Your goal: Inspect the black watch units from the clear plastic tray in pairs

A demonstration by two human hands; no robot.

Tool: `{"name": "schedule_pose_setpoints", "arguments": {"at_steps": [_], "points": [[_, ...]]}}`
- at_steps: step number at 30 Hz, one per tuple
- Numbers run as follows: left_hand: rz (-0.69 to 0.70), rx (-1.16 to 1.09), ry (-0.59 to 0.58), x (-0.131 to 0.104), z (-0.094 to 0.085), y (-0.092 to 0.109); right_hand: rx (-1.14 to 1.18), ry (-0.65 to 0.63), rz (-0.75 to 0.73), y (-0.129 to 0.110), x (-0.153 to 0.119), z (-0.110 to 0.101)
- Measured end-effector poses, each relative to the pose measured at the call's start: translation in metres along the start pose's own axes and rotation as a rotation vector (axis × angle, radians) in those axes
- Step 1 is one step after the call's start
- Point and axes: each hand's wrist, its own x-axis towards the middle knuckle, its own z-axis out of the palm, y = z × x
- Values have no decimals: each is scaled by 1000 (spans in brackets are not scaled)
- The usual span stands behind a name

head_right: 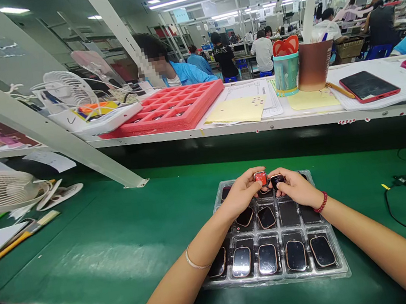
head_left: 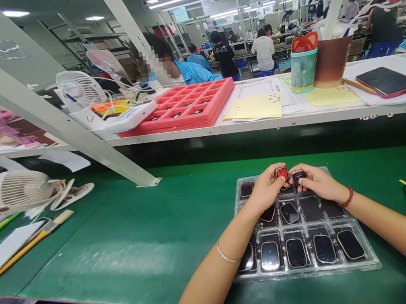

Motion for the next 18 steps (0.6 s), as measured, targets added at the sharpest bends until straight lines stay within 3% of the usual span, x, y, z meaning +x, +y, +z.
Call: {"name": "schedule_pose_setpoints", "arguments": {"at_steps": [18], "points": [[17,7,-6,1,-1,-3,-2,2,-11,-2,0,1]]}}
